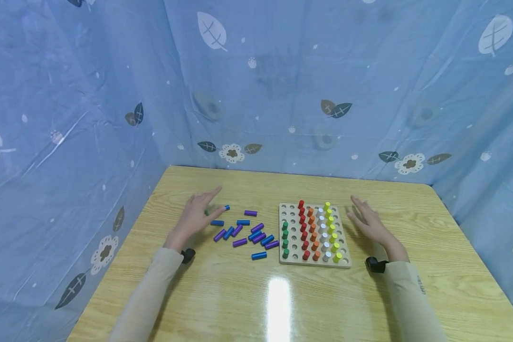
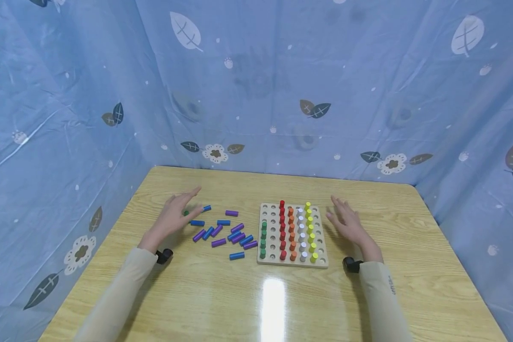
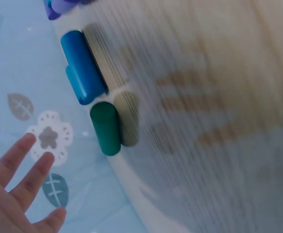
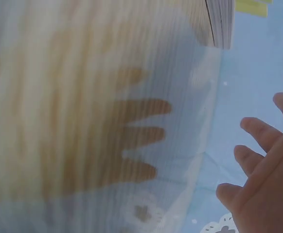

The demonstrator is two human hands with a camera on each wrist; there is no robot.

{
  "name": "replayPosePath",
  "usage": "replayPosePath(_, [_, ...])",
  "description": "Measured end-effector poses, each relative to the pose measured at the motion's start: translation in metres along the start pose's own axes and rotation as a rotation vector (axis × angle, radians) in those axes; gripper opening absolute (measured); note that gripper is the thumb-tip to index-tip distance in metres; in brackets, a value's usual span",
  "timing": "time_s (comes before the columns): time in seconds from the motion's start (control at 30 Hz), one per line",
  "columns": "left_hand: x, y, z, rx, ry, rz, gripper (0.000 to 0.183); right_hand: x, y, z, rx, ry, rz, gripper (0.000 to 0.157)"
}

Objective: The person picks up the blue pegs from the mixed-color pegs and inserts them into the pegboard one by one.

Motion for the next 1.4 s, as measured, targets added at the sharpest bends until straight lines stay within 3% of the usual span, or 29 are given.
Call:
replayPosePath(0.37, [0.021, 0.004, 0.011, -0.031, 0.009, 0.051, 0.070, -0.007, 0.003, 0.009, -0.041, -0.028, -0.023, 0.062])
replayPosePath(0.57, [0.028, 0.006, 0.017, -0.046, 0.054, 0.059, 0.070, -0.009, 0.006, 0.016, -0.100, -0.039, -0.023, 0.062])
replayPosePath(0.83, [0.035, 0.009, 0.022, -0.041, 0.132, 0.081, 0.069, -0.010, 0.009, 0.020, -0.154, -0.135, 0.001, 0.065])
replayPosePath(1.4, [0.052, 0.013, 0.034, -0.109, 0.244, 0.065, 0.071, -0.008, 0.014, 0.023, -0.200, -0.186, -0.012, 0.067])
Point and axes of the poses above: each hand's wrist, its own y-axis away from the middle knuckle, its own z-axis out of the palm, x = y × z, the point moved 7 cm from there along -y, towards the middle knuckle, and after that the axes turned 6 degrees about z, right-handed, at the moved point
